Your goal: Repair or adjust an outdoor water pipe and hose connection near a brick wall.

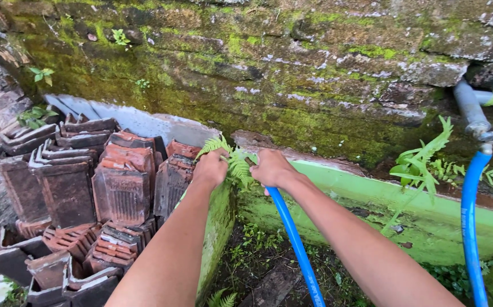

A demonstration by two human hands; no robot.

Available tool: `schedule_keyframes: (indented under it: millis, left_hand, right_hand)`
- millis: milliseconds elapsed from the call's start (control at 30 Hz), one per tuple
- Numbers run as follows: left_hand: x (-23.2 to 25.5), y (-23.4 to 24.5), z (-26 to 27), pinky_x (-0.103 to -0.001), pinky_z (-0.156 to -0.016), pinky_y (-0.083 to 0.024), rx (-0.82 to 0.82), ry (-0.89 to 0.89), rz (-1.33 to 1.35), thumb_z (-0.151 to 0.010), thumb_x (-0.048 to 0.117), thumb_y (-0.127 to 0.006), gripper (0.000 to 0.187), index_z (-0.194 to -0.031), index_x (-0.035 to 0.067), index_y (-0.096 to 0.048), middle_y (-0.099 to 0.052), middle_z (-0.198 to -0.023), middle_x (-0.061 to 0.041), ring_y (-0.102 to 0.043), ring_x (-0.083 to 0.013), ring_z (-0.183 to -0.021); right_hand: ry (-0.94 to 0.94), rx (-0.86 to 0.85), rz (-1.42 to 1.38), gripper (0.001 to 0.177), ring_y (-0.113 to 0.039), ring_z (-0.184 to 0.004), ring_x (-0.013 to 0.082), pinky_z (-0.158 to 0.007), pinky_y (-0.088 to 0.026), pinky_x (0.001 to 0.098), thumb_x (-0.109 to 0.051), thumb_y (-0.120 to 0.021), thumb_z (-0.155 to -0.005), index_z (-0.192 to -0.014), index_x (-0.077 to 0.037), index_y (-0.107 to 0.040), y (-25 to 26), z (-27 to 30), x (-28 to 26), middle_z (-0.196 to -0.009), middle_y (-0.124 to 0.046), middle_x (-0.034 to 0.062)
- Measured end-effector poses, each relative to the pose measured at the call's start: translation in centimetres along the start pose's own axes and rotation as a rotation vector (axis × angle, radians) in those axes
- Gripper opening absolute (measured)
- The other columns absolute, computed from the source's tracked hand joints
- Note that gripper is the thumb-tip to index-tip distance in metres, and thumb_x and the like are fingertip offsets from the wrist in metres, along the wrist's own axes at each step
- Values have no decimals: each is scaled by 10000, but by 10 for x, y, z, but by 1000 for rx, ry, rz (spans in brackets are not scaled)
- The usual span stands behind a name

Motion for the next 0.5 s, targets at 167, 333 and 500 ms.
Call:
schedule_keyframes:
  millis: [167,333,500]
  left_hand:
    - [-13,-11,-11,-450,-1051,-490,-68,9,20,-897,153,-557,388,-1252,215,-700,-725,-1205,-172,-677,-337,-1141]
    - [-25,-28,-23,-422,-1009,-542,-130,5,182,-912,119,-426,423,-1243,103,-688,-759,-1157,-149,-735,-277,-1075]
    - [-7,-5,7,-399,-954,-542,-253,69,202,-1008,257,-384,432,-1331,79,-609,-788,-1052,-142,-769,-249,-876]
  right_hand:
    - [-39,-65,0,290,-718,-550,271,-446,-591,374,-181,-605,-990,-1097,83,-555,-5,-1,-3,-777,-705,200]
    - [-55,-116,44,269,-718,-559,262,-454,-597,370,-176,-566,-1005,-1146,52,-547,-13,-2,-5,-803,-694,182]
    - [-72,-150,79,257,-725,-578,259,-462,-614,338,-187,-570,-1009,-1121,43,-556,-22,-3,-9,-844,-683,177]
Point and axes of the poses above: each hand's wrist, its own z-axis away from the middle knuckle, its own y-axis out of the back of the hand, x = y × z, the point moved 3 cm from there along -z, towards the middle knuckle
